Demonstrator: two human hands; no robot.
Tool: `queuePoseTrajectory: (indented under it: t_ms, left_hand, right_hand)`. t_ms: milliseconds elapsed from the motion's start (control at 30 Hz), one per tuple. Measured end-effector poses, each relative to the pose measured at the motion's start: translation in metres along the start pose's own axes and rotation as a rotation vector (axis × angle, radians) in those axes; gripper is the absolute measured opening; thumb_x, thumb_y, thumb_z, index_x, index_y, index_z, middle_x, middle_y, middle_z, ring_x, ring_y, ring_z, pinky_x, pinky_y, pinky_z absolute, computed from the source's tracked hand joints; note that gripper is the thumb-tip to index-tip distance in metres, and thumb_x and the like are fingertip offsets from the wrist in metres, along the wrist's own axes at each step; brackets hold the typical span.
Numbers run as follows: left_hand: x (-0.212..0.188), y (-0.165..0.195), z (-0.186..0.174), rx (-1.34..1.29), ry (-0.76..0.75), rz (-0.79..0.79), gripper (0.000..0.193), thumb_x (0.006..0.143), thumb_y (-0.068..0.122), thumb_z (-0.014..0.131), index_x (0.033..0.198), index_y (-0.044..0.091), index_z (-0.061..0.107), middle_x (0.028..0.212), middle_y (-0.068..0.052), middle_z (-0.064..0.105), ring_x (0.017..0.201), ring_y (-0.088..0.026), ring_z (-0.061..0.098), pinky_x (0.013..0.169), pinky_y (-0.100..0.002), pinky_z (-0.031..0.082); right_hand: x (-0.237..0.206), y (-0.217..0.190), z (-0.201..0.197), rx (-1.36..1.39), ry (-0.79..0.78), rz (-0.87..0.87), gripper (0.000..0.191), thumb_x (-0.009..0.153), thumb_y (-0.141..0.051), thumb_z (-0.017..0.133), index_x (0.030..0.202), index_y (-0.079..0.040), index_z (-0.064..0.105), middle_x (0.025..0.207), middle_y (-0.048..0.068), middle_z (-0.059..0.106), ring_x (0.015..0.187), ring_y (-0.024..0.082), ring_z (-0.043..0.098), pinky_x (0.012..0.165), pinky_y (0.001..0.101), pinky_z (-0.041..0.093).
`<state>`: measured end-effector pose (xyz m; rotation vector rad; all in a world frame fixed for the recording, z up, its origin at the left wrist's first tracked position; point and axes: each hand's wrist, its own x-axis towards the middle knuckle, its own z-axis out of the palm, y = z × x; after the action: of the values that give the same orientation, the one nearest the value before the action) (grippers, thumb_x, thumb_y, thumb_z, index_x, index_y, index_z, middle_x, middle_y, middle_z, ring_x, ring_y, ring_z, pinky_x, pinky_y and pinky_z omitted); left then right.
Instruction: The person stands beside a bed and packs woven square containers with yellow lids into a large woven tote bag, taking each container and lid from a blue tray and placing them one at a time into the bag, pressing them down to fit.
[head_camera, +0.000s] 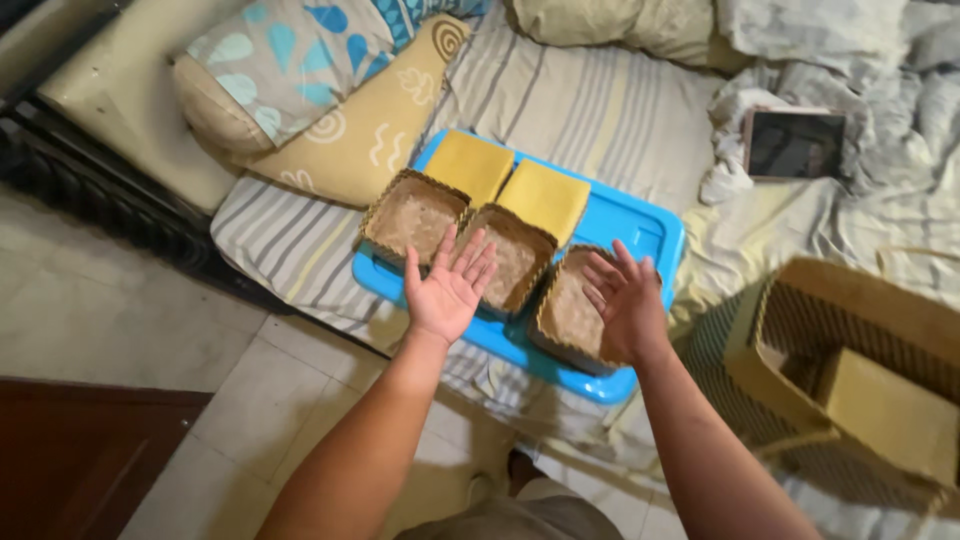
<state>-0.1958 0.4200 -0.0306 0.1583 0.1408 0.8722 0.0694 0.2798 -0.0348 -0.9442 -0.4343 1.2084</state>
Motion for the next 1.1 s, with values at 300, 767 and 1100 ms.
queuePoseTrajectory:
  t_ms: [300, 767, 1100]
  left_hand:
    - [0.067, 0.021, 0.001, 0.08, 0.145, 0.058, 0.083, 0.093, 0.073, 0.045, 0.154, 0.015, 0.042, 0.157, -0.02, 0.045, 0.145, -0.041, 0.043, 0.121, -0.051, 0.034]
    - [0.221, 0.023, -0.071, 0.654, 0.325, -0.34, 0.065, 0.099, 0.051, 0.047, 0.152, 0.012, 0.04, 0.146, -0.016, 0.058, 0.13, -0.035, 0.058, 0.112, -0.048, 0.042]
    - [0.336, 0.007, -0.125, 1.4, 0.208, -0.551, 0.053, 0.093, 0.041, 0.062, 0.134, 0.006, 0.065, 0.133, -0.013, 0.068, 0.12, -0.029, 0.062, 0.1, -0.042, 0.049]
  right_hand:
    - [0.082, -0.023, -0.02, 0.462, 0.047, 0.071, 0.09, 0.094, -0.073, 0.043, 0.16, -0.013, 0.031, 0.16, 0.029, 0.039, 0.143, 0.046, 0.045, 0.118, 0.0525, 0.04]
    - [0.158, -0.001, -0.03, -1.136, 0.168, 0.02, 0.06, 0.093, -0.034, 0.067, 0.147, -0.015, 0.053, 0.143, 0.015, 0.06, 0.133, 0.03, 0.055, 0.104, 0.0429, 0.048]
    - [0.243, 0.033, -0.022, -1.153, 0.471, 0.183, 0.057, 0.091, -0.032, 0.07, 0.143, -0.012, 0.057, 0.14, 0.018, 0.061, 0.127, 0.034, 0.061, 0.103, 0.041, 0.049]
